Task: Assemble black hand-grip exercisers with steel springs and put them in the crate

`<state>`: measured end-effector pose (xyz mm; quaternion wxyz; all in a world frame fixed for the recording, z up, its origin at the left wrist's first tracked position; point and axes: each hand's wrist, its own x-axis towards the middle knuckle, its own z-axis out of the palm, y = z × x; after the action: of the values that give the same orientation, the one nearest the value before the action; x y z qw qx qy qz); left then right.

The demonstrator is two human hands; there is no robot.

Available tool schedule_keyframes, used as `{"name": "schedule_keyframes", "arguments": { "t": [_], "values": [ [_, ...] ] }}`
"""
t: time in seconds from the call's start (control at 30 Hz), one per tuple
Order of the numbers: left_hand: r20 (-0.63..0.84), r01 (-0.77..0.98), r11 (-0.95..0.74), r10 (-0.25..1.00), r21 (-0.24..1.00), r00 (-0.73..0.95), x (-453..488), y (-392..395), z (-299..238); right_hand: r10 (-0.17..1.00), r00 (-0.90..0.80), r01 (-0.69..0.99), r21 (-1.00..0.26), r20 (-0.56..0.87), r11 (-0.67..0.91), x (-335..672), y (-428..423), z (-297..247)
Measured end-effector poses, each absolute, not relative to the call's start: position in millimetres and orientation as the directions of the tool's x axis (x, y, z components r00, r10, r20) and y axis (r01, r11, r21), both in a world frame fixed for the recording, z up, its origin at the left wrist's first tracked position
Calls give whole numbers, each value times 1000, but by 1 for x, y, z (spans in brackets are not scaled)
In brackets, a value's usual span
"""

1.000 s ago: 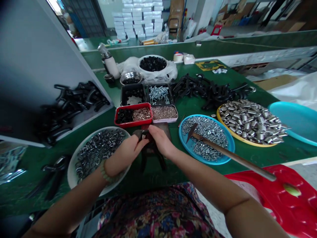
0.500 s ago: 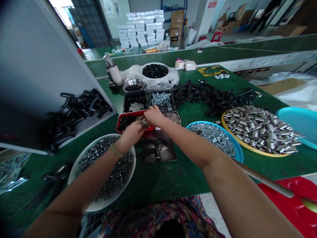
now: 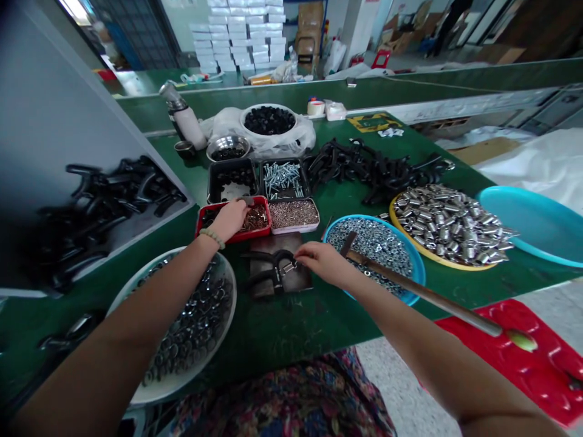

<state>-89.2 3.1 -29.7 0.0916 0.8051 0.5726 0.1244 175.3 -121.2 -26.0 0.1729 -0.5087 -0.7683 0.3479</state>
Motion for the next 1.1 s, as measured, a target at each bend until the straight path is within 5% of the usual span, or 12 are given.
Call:
{"name": "schedule_keyframes", "arguments": {
  "t": [0.17,0.3,0.43,0.63,0.8,0.9,1.0,1.1],
  "values": [
    [185,843,-295,954,449,236,-88,-10,-17,898,-439,726,-602,-33,333,166,-121,-30],
    [118,572,-262,954,778,277,-79,-56,-11,843,-536,801,-295,33,521,156,-129,-33],
    [75,461,-258,923,849,378,-64,-102,-26,771,-632,769,-61,71,636,150,-138,-41],
    [19,604,-260,927,753,375,-51,-115,-46,856,-488,863,-54,168,503,197,-146,-43],
    [43,725,-433,871,535,489,-46,-119,-31,984,-175,973,159,42,166,272,-157,-42],
    [1,736,-564,794,373,608,-44,-126,-24,987,-154,970,185,-45,160,287,-164,-43],
    [-8,732,-586,779,347,627,-48,-132,-29,993,-112,989,93,-36,115,274,-173,-36],
    [54,733,-583,794,352,605,-58,-138,-38,999,-49,978,-204,-11,46,247,-183,-18]
  ]
}}
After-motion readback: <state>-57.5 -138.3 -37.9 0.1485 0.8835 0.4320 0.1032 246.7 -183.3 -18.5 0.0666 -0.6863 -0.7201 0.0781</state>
